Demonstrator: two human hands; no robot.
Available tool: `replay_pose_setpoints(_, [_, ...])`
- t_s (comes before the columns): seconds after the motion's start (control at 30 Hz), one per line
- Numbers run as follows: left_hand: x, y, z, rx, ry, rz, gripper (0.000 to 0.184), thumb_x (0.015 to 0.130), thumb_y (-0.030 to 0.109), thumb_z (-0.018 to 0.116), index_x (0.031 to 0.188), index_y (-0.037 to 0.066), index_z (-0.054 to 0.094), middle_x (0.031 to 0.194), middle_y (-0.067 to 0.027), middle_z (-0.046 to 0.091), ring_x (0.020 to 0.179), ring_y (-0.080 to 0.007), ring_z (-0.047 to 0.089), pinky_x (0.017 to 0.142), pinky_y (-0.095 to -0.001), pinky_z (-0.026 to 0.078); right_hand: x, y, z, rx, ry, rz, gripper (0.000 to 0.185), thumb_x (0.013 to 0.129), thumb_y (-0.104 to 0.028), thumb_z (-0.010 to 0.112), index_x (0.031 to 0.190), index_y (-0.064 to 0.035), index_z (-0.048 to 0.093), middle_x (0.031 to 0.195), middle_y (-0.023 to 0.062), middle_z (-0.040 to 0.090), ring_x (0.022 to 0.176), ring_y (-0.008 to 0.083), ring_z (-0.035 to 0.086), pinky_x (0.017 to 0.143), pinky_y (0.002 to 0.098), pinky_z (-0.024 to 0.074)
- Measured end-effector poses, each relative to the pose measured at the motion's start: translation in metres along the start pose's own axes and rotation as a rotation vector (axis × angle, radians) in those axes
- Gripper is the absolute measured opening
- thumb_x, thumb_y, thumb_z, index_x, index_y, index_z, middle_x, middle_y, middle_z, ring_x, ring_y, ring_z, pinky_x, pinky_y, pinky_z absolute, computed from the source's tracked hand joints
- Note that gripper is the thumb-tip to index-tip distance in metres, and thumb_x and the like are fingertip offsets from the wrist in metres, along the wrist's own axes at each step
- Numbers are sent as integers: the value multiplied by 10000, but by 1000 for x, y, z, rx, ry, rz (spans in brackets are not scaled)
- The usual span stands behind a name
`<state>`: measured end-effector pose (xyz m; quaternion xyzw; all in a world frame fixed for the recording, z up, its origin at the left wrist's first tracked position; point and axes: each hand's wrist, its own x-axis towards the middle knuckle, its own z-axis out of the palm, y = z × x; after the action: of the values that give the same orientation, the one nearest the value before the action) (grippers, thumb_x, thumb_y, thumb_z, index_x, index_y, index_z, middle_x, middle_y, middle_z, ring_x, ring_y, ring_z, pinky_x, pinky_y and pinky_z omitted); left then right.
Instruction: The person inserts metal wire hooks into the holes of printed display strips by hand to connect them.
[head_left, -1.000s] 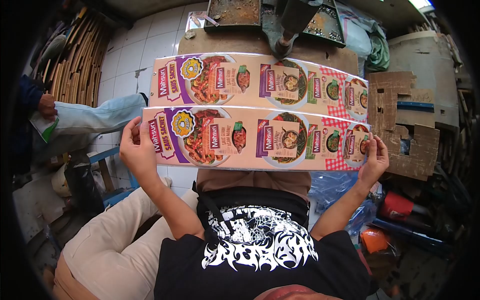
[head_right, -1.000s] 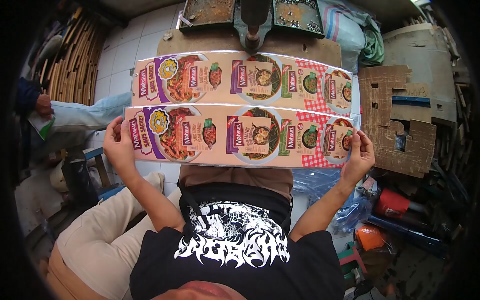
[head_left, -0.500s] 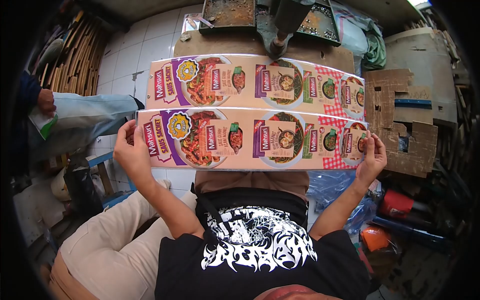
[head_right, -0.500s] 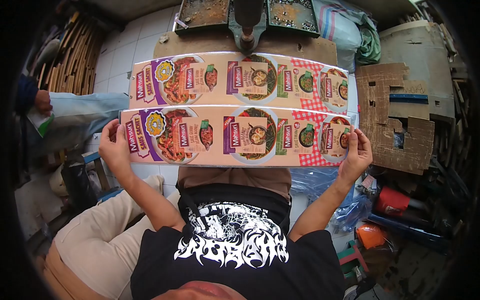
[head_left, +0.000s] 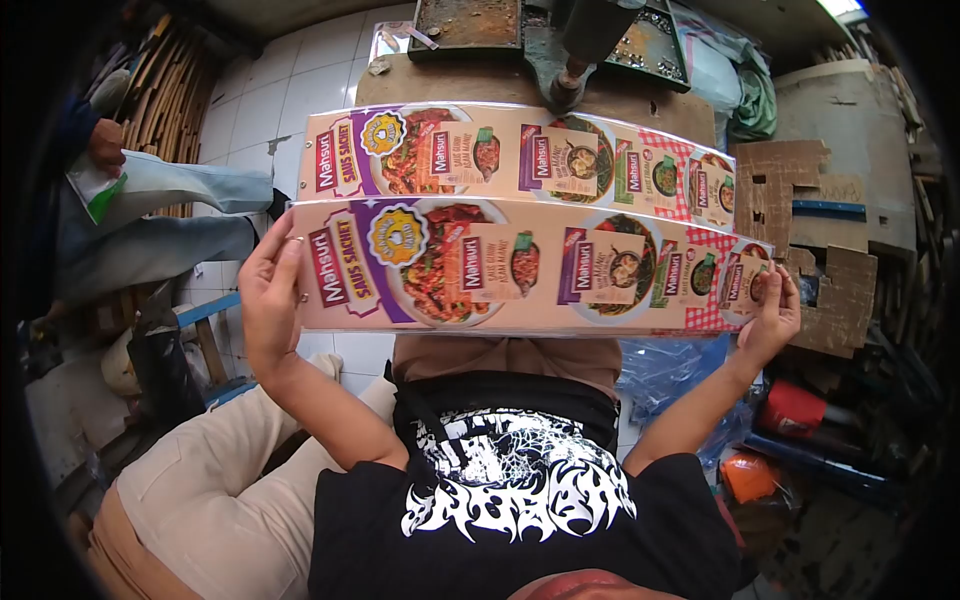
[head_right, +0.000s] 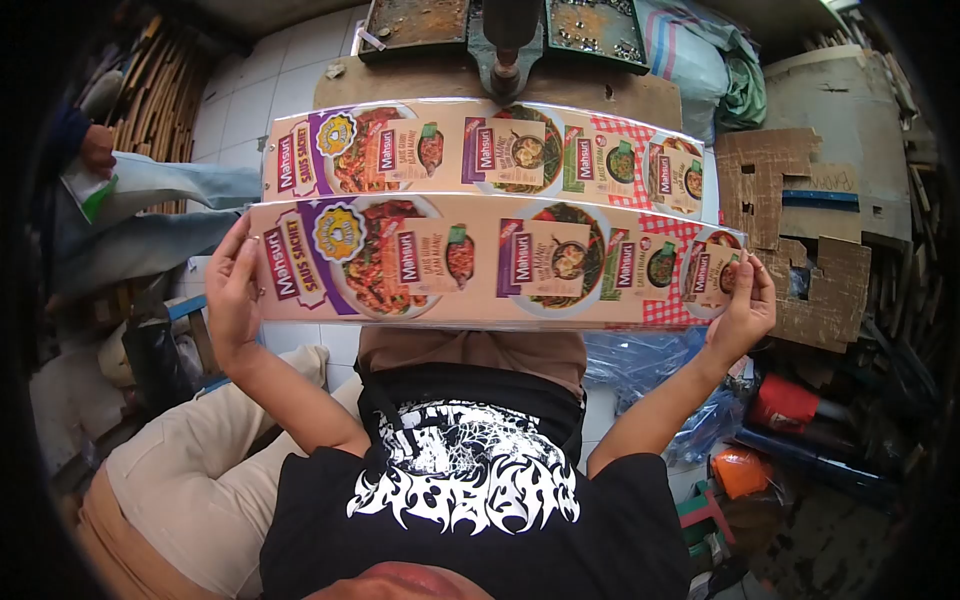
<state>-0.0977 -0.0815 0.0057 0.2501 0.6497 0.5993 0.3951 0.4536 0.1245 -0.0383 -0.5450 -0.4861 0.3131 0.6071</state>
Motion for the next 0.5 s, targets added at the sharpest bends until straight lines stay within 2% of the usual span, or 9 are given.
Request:
replay_pose_setpoints(0.03, [0,3,11,-1,2,2,474,951,65,585,1393,-49,456,1222,-177,615,975,-137,634,850,-241,511,10,-1,-4,-11,29,-19,193,924,-44,657,1086,61,636,1026,133,691,874,150,676,808,237,541])
replay_pose_setpoints(0.1, [-5,12,48,-110,-241,76,622,947,37,554,1498,-17,270,1291,-213,577,1108,-206,614,943,-325,498,34,4,-19,-3,87,-16,192,924,-41,654,1085,62,631,1018,141,689,880,159,679,797,241,551])
replay_pose_setpoints(0.13, [-5,10,56,-112,-242,78,622,947,37,554,1498,-17,270,1291,-213,577,1108,-206,614,943,-325,498,48,9,-31,12,132,-19,192,922,-41,657,1082,62,630,1008,142,690,881,162,680,790,244,557])
replay_pose_setpoints(0.2, [-6,4,70,-361,-407,-3,712,945,13,532,1535,12,133,1362,-238,517,1186,-257,579,1031,-384,447,69,12,-48,23,218,-31,195,916,-51,667,1069,63,628,980,146,694,881,178,686,774,261,572])
replay_pose_setpoints(0.23, [-8,2,81,-365,-407,-3,712,945,13,532,1535,12,133,1362,-238,517,1186,-257,579,1031,-384,447,72,8,-47,21,217,-34,195,916,-51,667,1069,63,628,980,146,694,881,178,686,774,261,572])
replay_pose_setpoints(0.3, [-15,-3,106,-491,-438,-33,715,946,12,535,1536,20,131,1392,-247,484,1221,-279,557,1061,-410,425,73,-7,-36,-170,365,-264,212,914,-73,677,1068,64,626,968,148,697,874,189,689,780,273,576])
replay_pose_setpoints(0.33, [-21,-3,121,-514,-420,-40,721,946,13,538,1536,21,124,1392,-247,484,1225,-278,555,1052,-411,435,69,-16,-23,-132,386,-295,253,917,-106,683,1094,63,617,936,145,700,852,193,689,773,279,580])
replay_pose_setpoints(0.37, [-26,-3,132,-538,-402,-48,727,946,14,541,1537,23,117,1392,-247,483,1229,-278,553,1043,-413,444,61,-26,-10,-134,384,-298,253,917,-106,683,1094,63,617,936,145,700,852,193,689,773,279,580])
replay_pose_setpoints(0.5, [-30,-7,150,-588,-533,-98,739,975,11,496,1550,78,38,1338,-267,520,1186,-292,586,1008,-422,481,13,-54,48,40,50,-231,246,934,-123,662,1097,51,599,856,143,693,757,192,686,717,311,596])
